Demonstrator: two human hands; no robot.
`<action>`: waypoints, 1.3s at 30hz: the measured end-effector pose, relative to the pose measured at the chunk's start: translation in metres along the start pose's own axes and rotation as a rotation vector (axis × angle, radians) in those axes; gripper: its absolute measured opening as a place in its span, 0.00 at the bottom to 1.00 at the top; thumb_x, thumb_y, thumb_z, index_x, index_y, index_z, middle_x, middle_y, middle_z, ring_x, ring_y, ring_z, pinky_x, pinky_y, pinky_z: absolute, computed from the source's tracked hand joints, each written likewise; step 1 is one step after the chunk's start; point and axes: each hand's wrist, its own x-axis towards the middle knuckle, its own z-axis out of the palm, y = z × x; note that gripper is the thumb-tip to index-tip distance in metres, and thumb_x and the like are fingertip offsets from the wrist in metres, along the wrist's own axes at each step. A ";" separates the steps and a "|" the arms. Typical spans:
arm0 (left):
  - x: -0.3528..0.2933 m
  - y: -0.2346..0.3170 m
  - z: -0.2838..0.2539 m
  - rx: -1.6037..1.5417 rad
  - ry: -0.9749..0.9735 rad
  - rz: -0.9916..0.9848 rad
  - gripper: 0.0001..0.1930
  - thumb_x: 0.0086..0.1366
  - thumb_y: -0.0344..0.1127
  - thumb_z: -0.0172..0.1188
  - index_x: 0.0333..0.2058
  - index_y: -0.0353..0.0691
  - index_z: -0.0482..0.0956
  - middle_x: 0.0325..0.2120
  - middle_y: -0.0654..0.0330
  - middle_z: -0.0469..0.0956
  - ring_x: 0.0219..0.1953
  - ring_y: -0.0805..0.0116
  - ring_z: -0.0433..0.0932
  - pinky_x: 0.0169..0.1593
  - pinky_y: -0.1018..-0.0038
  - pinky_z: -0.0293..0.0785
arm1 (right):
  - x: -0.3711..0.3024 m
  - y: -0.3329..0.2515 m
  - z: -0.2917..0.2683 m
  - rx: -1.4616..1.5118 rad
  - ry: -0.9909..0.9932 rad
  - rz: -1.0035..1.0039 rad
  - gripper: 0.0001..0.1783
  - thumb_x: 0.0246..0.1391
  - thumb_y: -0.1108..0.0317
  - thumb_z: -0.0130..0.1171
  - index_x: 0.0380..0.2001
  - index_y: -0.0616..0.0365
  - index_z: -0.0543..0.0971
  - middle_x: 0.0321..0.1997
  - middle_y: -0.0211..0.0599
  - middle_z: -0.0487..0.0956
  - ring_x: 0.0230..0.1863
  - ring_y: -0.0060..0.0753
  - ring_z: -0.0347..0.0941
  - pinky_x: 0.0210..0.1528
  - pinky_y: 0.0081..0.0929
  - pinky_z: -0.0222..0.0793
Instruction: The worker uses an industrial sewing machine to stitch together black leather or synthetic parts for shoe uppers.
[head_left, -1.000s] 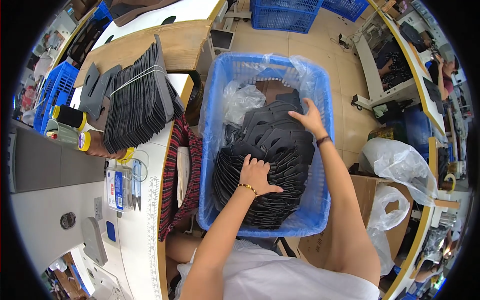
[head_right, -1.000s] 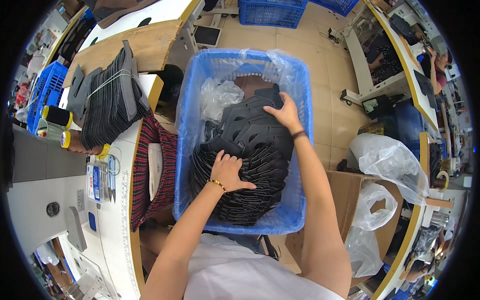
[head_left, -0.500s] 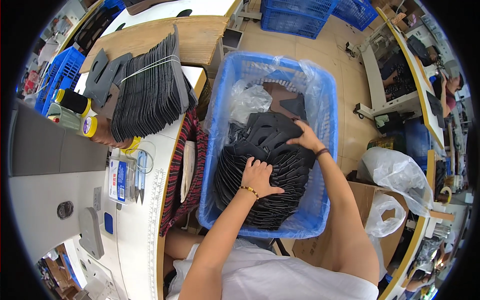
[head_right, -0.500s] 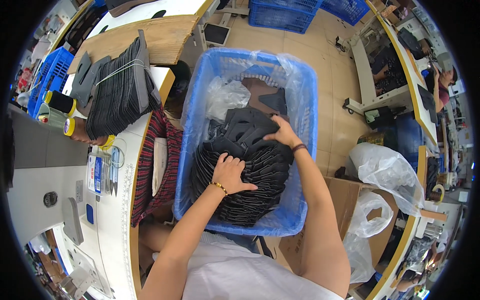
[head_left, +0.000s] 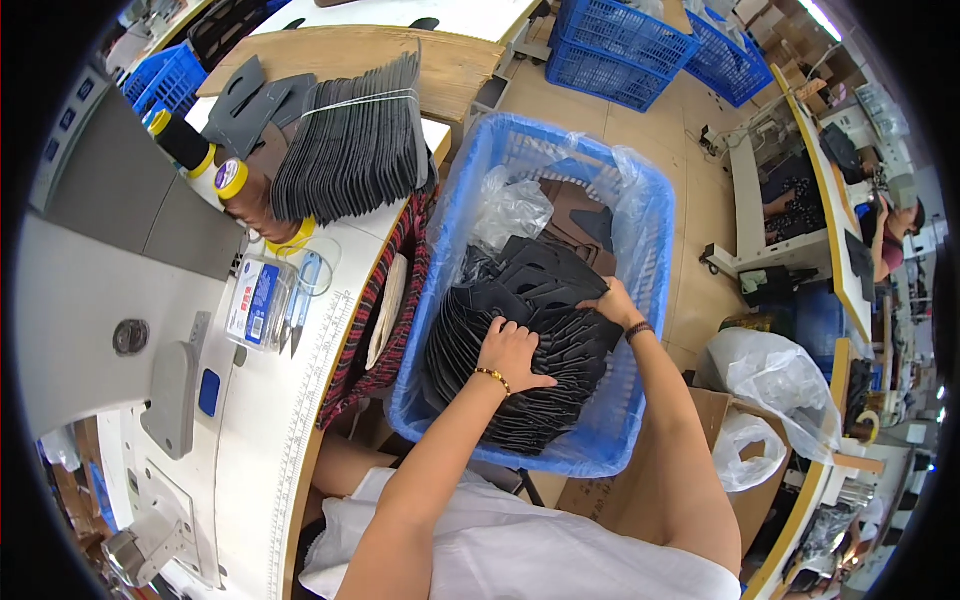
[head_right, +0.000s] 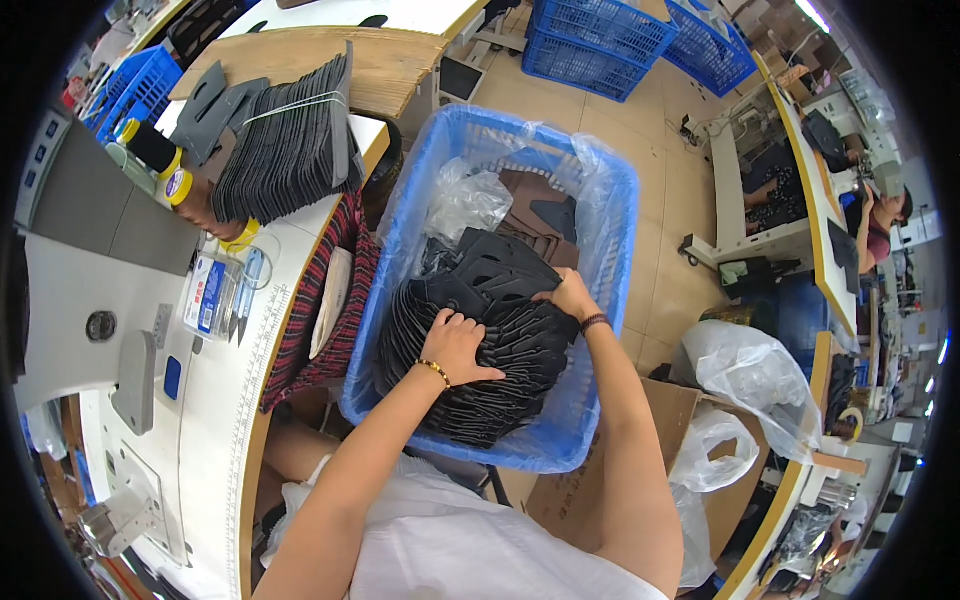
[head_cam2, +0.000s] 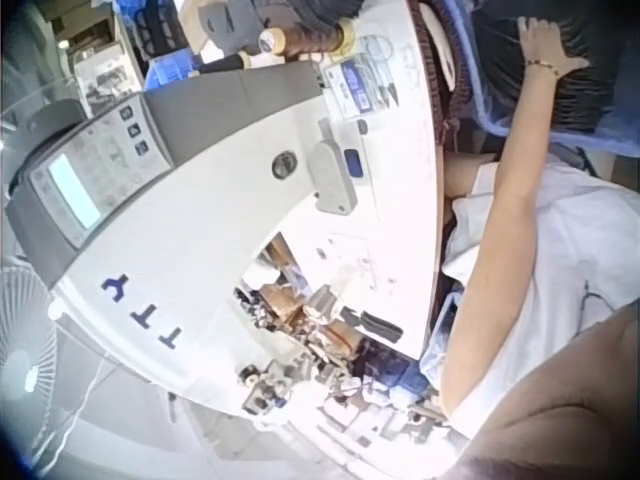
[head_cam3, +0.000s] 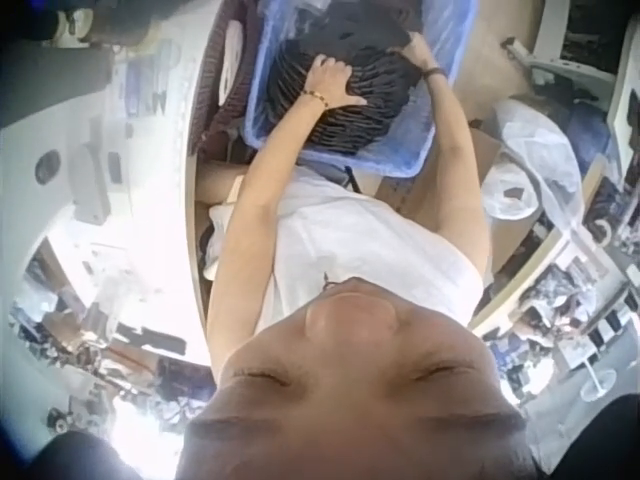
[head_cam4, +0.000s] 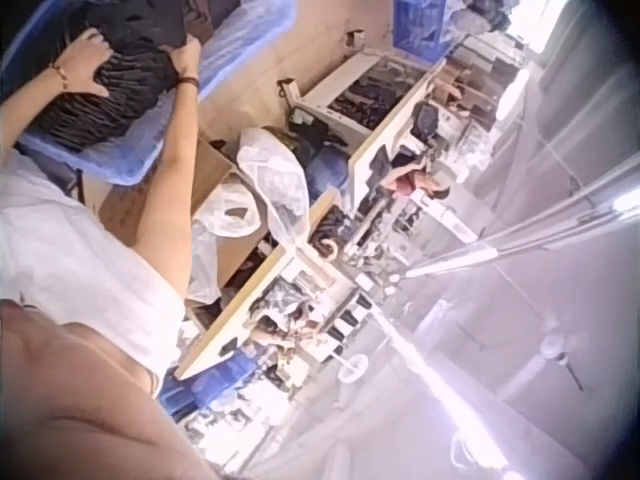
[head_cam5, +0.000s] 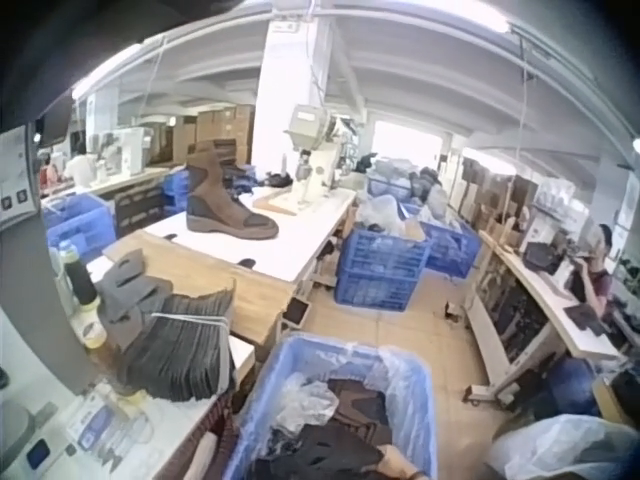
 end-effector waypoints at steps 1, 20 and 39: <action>-0.001 0.000 0.001 0.005 -0.001 0.002 0.39 0.40 0.71 0.56 0.34 0.36 0.77 0.35 0.56 0.75 0.45 0.61 0.69 0.58 0.64 0.51 | -0.002 0.003 0.000 0.022 -0.026 -0.009 0.27 0.28 0.69 0.72 0.37 0.63 0.77 0.36 0.46 0.79 0.36 0.40 0.75 0.42 0.27 0.68; -0.020 -0.013 0.004 -0.079 0.070 0.015 0.31 0.46 0.62 0.58 0.34 0.36 0.77 0.33 0.59 0.75 0.42 0.64 0.70 0.51 0.68 0.60 | -0.041 -0.122 -0.057 -0.864 0.093 -0.328 0.21 0.31 0.74 0.56 0.35 0.46 0.78 0.27 0.39 0.78 0.30 0.43 0.75 0.29 0.38 0.69; -0.091 0.014 -0.042 -2.753 -0.097 -0.125 0.50 0.48 0.78 0.38 0.58 0.41 0.56 0.56 0.55 0.62 0.58 0.57 0.59 0.60 0.59 0.51 | -0.221 -0.195 -0.113 -0.924 0.502 -1.047 0.10 0.40 0.74 0.60 0.31 0.55 0.80 0.37 0.44 0.79 0.40 0.43 0.76 0.43 0.33 0.72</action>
